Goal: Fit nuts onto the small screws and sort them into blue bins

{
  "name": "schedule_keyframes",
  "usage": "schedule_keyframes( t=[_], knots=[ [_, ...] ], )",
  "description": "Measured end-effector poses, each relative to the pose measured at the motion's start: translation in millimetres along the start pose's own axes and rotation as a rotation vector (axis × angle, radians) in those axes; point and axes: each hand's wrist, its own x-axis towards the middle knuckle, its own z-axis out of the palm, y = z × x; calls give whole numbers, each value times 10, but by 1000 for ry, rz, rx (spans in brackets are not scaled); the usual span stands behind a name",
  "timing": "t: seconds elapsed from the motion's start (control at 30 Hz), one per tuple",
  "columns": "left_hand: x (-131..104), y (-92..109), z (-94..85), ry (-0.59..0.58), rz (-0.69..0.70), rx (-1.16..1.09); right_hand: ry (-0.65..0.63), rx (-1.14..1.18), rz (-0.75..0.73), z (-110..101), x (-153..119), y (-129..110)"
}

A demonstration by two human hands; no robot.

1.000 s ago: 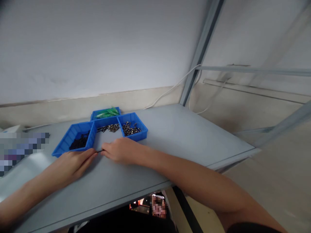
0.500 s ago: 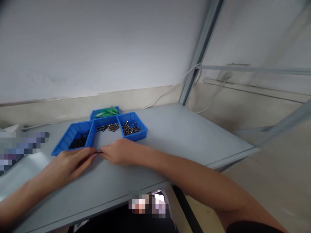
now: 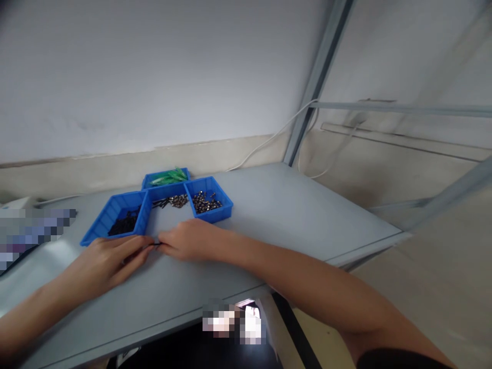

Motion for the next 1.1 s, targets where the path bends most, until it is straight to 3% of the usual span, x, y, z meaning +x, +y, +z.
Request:
schedule_keyframes(
  t=[0.3,0.63,1.1],
  knots=[
    [30,-3,9,-115,-100,65,51,12,34,6,-13,48],
    [23,-6,36,-134,-69,59,11,257,-6,-73,-17,-36],
    [26,-30,38,-165,-115,36,54,44,32,-17,-23,51]
  ],
)
